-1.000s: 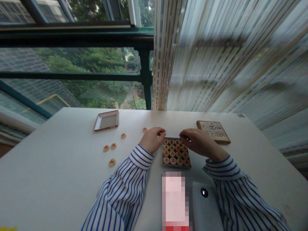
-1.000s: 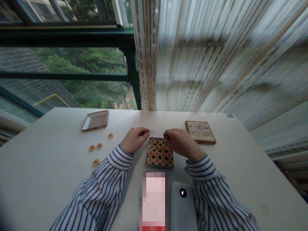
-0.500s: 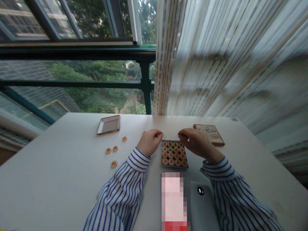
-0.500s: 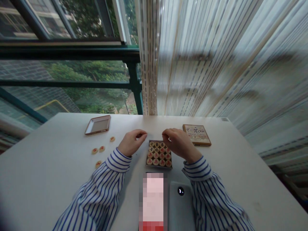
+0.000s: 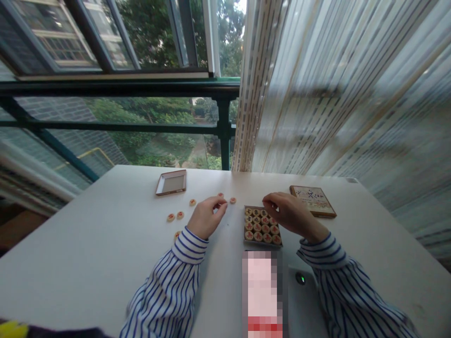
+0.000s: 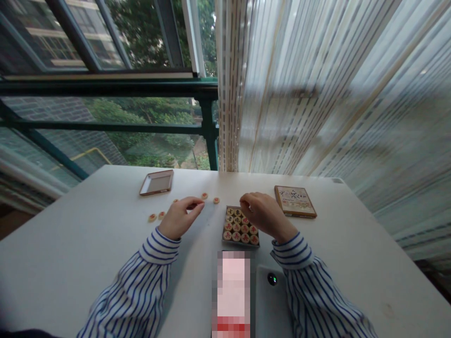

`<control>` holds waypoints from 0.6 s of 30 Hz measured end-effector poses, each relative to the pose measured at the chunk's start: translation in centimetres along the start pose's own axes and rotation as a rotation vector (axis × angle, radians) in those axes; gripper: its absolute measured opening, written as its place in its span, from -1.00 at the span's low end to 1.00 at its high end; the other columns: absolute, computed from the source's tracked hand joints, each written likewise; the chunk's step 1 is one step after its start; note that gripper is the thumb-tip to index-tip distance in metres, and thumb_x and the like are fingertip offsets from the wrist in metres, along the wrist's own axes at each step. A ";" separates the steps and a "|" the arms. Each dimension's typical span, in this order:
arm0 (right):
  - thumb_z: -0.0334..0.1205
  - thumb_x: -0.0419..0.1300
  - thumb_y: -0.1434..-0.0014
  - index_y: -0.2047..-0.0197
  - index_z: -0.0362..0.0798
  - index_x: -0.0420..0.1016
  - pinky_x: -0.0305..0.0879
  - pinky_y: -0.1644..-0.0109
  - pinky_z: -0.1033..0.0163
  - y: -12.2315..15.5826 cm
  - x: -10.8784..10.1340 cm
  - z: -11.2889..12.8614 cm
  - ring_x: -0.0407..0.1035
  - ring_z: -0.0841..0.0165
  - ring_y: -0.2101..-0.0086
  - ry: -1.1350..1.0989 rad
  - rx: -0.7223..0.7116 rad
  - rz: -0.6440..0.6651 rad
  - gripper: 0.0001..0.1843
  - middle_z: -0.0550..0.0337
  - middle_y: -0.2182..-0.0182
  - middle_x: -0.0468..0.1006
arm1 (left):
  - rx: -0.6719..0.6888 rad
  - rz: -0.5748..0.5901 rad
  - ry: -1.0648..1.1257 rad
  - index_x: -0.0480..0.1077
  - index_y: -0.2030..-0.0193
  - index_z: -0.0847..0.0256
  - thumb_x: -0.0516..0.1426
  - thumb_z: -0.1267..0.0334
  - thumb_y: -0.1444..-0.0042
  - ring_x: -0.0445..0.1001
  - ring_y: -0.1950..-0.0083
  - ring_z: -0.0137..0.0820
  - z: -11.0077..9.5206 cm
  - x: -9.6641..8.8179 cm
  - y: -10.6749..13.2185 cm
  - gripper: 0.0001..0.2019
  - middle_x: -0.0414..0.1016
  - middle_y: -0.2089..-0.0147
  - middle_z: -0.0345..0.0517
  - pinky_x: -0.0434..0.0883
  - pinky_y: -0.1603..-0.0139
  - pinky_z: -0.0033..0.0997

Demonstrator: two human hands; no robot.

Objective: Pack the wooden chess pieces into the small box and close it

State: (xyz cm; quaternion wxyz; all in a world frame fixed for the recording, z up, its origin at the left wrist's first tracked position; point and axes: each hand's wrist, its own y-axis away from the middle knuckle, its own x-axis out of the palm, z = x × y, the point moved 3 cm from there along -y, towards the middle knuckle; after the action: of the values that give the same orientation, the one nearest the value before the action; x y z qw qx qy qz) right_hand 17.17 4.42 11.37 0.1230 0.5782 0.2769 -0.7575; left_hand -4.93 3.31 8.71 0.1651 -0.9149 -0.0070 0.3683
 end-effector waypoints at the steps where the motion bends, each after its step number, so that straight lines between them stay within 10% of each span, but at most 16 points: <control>1: -0.31 -0.04 -0.15 0.34 -0.10 0.41 0.10 0.34 0.32 -0.1 0.0 0.2 0.29 0.40 0.42 0.009 -0.004 0.008 -0.79 0.13 0.45 0.46 | -0.009 -0.002 -0.012 0.43 0.29 0.22 0.03 0.21 -0.07 0.47 0.31 -0.41 0.2 -0.3 0.3 -0.81 0.52 0.32 -0.10 0.40 0.21 -0.42; 18: -0.24 0.02 -0.14 0.11 -0.09 0.38 0.16 0.19 0.24 -2.6 1.9 4.9 0.36 0.31 0.25 0.030 -0.204 0.173 -0.74 0.04 0.24 0.49 | -0.136 -0.135 -0.137 0.38 0.15 0.23 0.09 0.18 0.00 0.46 0.21 -0.37 5.6 -4.3 4.6 -0.72 0.49 0.18 -0.06 0.39 0.11 -0.32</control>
State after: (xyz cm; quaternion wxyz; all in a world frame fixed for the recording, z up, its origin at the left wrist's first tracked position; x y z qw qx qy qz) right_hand 11.35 4.08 11.18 0.2419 0.5957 0.3036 -0.7031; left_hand -12.35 0.06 6.48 0.1263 -0.8941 -0.1048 0.4167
